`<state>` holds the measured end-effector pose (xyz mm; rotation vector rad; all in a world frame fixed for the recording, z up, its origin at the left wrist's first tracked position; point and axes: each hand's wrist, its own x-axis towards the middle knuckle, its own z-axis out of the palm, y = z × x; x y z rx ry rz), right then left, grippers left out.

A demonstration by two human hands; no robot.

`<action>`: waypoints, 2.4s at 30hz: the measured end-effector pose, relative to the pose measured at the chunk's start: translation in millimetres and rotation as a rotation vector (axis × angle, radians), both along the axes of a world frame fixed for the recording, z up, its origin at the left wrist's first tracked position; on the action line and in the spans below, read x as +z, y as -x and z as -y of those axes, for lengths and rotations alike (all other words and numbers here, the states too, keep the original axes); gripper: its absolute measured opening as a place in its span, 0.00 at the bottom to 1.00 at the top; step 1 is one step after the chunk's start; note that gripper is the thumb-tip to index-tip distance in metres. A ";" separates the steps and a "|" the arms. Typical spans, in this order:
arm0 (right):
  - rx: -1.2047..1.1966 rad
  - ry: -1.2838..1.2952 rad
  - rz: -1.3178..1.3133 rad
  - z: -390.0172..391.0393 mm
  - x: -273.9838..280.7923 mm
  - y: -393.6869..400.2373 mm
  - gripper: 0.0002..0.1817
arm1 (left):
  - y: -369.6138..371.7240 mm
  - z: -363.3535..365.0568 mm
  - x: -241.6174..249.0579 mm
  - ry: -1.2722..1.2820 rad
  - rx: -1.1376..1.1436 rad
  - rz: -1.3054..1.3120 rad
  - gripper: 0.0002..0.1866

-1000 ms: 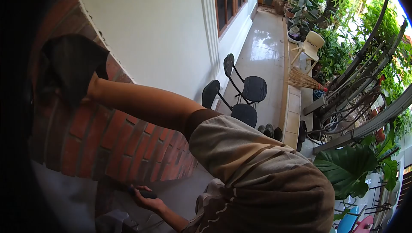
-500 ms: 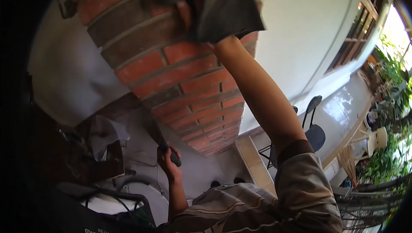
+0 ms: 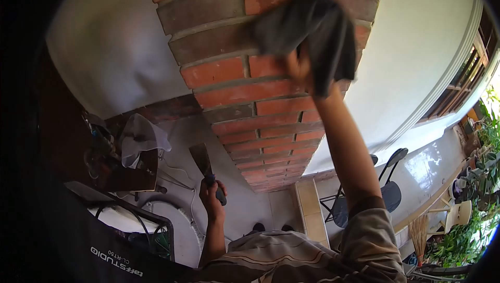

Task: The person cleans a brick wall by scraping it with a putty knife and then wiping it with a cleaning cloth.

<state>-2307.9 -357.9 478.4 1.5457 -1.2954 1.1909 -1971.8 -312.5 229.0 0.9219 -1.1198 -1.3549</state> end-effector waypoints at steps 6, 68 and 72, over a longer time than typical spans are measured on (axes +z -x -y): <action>-0.110 -0.335 -0.044 18.4 19.9 -87.4 0.25 | 19.6 -4.5 11.2 0.031 -0.051 -0.038 0.11; -0.306 -0.060 -0.103 59.9 148.5 -8.1 0.35 | 98.5 134.8 164.1 0.974 0.559 0.117 0.18; -0.196 -0.076 -0.130 64.2 141.0 12.7 0.37 | 97.8 133.4 164.7 0.932 0.521 0.100 0.14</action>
